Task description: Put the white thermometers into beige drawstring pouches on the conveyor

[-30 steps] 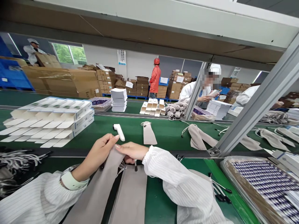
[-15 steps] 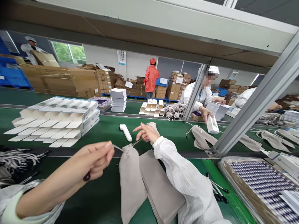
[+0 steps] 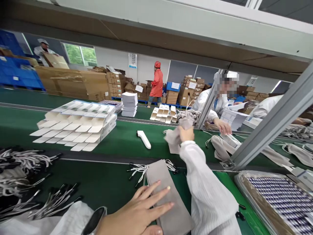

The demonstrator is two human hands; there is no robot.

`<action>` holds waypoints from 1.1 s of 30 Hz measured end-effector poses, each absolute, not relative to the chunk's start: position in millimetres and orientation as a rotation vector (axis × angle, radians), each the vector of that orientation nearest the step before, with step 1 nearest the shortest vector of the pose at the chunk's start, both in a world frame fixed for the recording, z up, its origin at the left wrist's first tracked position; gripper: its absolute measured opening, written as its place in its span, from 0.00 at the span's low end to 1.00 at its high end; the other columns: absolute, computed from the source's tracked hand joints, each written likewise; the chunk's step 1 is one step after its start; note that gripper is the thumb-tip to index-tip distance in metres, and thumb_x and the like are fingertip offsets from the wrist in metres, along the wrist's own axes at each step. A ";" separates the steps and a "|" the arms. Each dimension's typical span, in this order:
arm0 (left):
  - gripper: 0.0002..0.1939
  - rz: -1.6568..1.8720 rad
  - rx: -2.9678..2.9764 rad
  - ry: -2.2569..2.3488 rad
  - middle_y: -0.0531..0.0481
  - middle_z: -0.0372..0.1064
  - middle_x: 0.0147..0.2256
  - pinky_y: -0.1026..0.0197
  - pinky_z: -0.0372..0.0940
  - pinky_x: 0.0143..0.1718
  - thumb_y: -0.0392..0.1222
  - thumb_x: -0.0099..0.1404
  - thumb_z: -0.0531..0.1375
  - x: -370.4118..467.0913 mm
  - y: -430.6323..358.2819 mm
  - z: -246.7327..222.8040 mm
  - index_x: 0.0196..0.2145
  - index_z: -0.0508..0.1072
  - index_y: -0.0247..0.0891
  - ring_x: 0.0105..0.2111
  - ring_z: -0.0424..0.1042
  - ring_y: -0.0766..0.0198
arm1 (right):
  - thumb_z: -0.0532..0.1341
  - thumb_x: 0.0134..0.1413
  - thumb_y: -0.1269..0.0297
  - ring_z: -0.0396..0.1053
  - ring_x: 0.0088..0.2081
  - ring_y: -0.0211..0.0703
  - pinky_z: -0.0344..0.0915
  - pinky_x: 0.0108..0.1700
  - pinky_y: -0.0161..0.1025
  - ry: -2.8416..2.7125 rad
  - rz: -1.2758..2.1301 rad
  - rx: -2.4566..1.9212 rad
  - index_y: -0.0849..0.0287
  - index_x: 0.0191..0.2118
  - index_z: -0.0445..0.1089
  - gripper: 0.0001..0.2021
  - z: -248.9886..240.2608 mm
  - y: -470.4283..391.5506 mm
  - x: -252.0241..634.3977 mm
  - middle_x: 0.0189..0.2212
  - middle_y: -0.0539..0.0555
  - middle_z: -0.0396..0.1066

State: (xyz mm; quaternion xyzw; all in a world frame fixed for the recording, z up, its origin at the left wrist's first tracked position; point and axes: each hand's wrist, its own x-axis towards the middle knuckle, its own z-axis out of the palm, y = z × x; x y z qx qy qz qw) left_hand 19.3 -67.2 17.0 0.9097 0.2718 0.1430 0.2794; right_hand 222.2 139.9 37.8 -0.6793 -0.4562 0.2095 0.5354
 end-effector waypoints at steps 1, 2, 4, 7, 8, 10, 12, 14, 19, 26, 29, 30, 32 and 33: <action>0.24 0.330 2.479 0.719 0.48 0.46 0.58 0.46 0.45 0.53 0.52 0.63 0.43 19.9 -66.2 12.0 0.56 0.51 0.46 0.57 0.42 0.50 | 0.59 0.34 0.61 0.58 0.47 0.58 0.53 0.45 0.53 -1.063 0.366 -1.814 0.61 0.41 0.57 0.23 37.5 144.2 238.8 0.40 0.64 0.63; 0.24 0.295 2.511 0.732 0.47 0.50 0.56 0.47 0.46 0.52 0.52 0.63 0.43 20.5 -65.1 8.5 0.55 0.52 0.44 0.56 0.46 0.50 | 0.60 0.34 0.62 0.54 0.49 0.61 0.50 0.46 0.56 -1.070 0.289 -1.932 0.62 0.42 0.57 0.24 34.3 146.3 251.9 0.42 0.67 0.62; 0.22 0.236 2.567 0.810 0.44 0.62 0.49 0.49 0.52 0.49 0.52 0.62 0.47 21.7 -64.0 6.2 0.50 0.61 0.41 0.50 0.58 0.51 | 0.61 0.33 0.64 0.52 0.50 0.65 0.47 0.46 0.59 -1.099 0.215 -2.098 0.64 0.43 0.57 0.26 20.9 146.3 265.8 0.43 0.70 0.61; 0.15 0.141 2.580 0.953 0.48 0.70 0.32 0.57 0.60 0.37 0.49 0.61 0.50 23.3 -63.8 10.6 0.33 0.72 0.39 0.35 0.67 0.57 | 0.60 0.36 0.65 0.52 0.50 0.63 0.45 0.46 0.59 -1.182 0.164 -2.217 0.62 0.47 0.56 0.27 -3.0 143.9 257.7 0.46 0.68 0.59; 0.15 0.152 2.573 0.988 0.50 0.70 0.28 0.60 0.60 0.34 0.47 0.62 0.49 23.1 -62.7 11.9 0.29 0.73 0.39 0.33 0.66 0.59 | 0.59 0.38 0.65 0.51 0.51 0.62 0.44 0.46 0.59 -1.249 0.101 -2.226 0.61 0.50 0.55 0.28 -8.6 143.4 249.2 0.48 0.67 0.57; 0.14 0.293 2.567 1.086 0.52 0.68 0.29 0.61 0.60 0.35 0.42 0.63 0.48 21.4 -57.6 10.4 0.29 0.72 0.40 0.35 0.65 0.61 | 0.55 0.45 0.63 0.49 0.52 0.60 0.44 0.47 0.57 -1.503 -0.090 -2.150 0.59 0.54 0.51 0.28 -15.0 142.1 226.3 0.50 0.66 0.54; 0.11 0.483 2.554 1.298 0.50 0.66 0.36 0.60 0.58 0.39 0.38 0.63 0.48 18.3 -49.4 2.5 0.36 0.69 0.39 0.40 0.62 0.60 | 0.50 0.51 0.60 0.53 0.50 0.55 0.48 0.47 0.51 -1.863 -0.194 -1.941 0.59 0.55 0.49 0.25 -18.2 138.8 198.8 0.48 0.64 0.57; 0.13 0.582 2.514 1.550 0.46 0.63 0.41 0.58 0.58 0.40 0.36 0.62 0.48 15.2 -41.3 -9.0 0.44 0.64 0.37 0.42 0.60 0.58 | 0.47 0.54 0.56 0.58 0.46 0.50 0.53 0.45 0.45 -2.142 -0.118 -1.730 0.56 0.57 0.46 0.25 -22.8 134.2 171.6 0.45 0.61 0.61; 0.13 0.529 2.522 1.709 0.45 0.62 0.36 0.61 0.60 0.33 0.30 0.62 0.45 13.0 -33.5 -22.5 0.42 0.64 0.35 0.38 0.61 0.60 | 0.55 0.49 0.64 0.57 0.48 0.51 0.52 0.46 0.46 -2.202 0.273 -1.599 0.48 0.57 0.45 0.29 -45.0 135.3 139.8 0.48 0.58 0.58; 0.10 0.329 2.669 1.654 0.46 0.62 0.32 0.60 0.59 0.29 0.27 0.60 0.47 11.3 -27.8 -13.9 0.28 0.65 0.35 0.35 0.60 0.58 | 0.51 0.52 0.69 0.62 0.45 0.47 0.58 0.45 0.45 -1.842 0.659 -1.559 0.62 0.57 0.45 0.26 -42.0 155.7 158.7 0.44 0.61 0.63; 0.09 0.397 2.631 1.520 0.48 0.63 0.30 0.59 0.58 0.32 0.32 0.61 0.48 8.0 -22.0 -10.1 0.26 0.64 0.36 0.33 0.60 0.59 | 0.48 0.55 0.65 0.65 0.43 0.40 0.63 0.42 0.40 -1.730 0.839 -1.373 0.60 0.58 0.35 0.28 -16.3 148.8 160.2 0.43 0.58 0.64; 0.09 0.430 2.587 1.455 0.49 0.63 0.29 0.59 0.57 0.33 0.34 0.62 0.48 6.8 -20.2 -7.1 0.26 0.64 0.37 0.33 0.59 0.60 | 0.50 0.53 0.66 0.66 0.43 0.39 0.64 0.43 0.39 -1.672 0.940 -1.230 0.57 0.58 0.33 0.30 -5.4 143.3 159.5 0.43 0.56 0.64; 0.09 0.527 2.458 1.346 0.52 0.62 0.27 0.61 0.56 0.34 0.37 0.62 0.48 4.4 -17.3 1.6 0.25 0.62 0.38 0.33 0.59 0.62 | 0.57 0.48 0.67 0.67 0.39 0.38 0.65 0.42 0.39 -1.517 1.186 -0.886 0.52 0.57 0.34 0.35 17.1 128.2 156.6 0.40 0.52 0.65; 0.10 0.586 2.387 1.313 0.54 0.61 0.26 0.62 0.56 0.33 0.39 0.62 0.48 3.2 -16.3 6.7 0.24 0.61 0.38 0.33 0.59 0.63 | 0.59 0.45 0.67 0.69 0.36 0.38 0.66 0.41 0.41 -1.439 1.307 -0.734 0.50 0.55 0.37 0.35 27.6 119.3 154.3 0.38 0.50 0.66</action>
